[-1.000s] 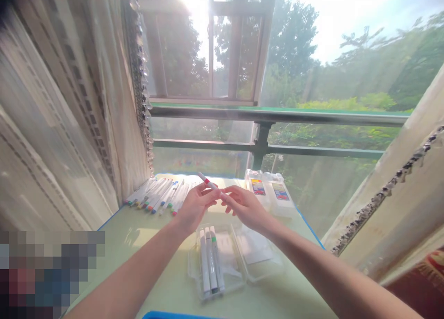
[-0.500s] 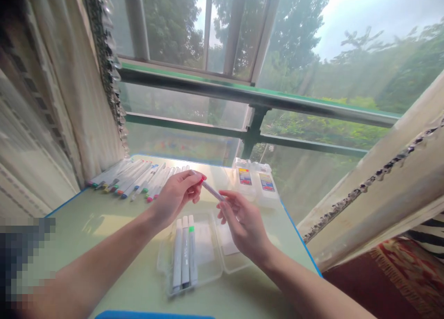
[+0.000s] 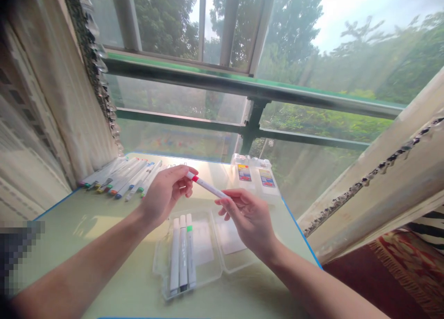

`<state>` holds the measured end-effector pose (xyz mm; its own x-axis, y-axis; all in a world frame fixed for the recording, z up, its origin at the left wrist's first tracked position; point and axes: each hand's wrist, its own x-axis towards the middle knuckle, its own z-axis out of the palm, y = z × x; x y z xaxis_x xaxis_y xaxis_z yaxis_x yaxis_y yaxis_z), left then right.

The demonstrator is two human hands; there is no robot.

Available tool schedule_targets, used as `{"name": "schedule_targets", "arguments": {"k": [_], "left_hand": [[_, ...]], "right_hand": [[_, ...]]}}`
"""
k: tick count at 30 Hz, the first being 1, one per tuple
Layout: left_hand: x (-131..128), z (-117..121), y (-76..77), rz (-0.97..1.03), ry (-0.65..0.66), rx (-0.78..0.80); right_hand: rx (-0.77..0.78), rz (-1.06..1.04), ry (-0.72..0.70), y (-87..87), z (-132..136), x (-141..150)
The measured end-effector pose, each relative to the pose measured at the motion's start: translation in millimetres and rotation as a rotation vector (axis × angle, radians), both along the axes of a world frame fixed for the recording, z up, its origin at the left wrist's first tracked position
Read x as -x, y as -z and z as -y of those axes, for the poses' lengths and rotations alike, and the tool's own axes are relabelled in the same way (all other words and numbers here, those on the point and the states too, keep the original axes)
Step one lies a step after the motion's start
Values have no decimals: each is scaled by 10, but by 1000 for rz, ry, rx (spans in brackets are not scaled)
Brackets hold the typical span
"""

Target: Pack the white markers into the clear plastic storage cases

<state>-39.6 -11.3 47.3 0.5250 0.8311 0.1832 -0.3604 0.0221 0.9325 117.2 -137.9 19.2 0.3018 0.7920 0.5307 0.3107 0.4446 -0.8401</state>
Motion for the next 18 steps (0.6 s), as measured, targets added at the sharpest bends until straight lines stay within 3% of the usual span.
{"name": "schedule_targets", "arguments": {"k": [4, 10, 14, 18], "left_hand": [[25, -17, 23, -72, -62, -151], [142, 11, 1, -417, -153, -705], [196, 3, -28, -461, -162, -846], [203, -21, -28, -495, -196, -888]], "right_hand": [[13, 2, 24, -17, 17, -1], [63, 38, 49, -50, 16, 20], [95, 56, 19, -40, 12, 14], [133, 96, -41, -10, 25, 2]]}}
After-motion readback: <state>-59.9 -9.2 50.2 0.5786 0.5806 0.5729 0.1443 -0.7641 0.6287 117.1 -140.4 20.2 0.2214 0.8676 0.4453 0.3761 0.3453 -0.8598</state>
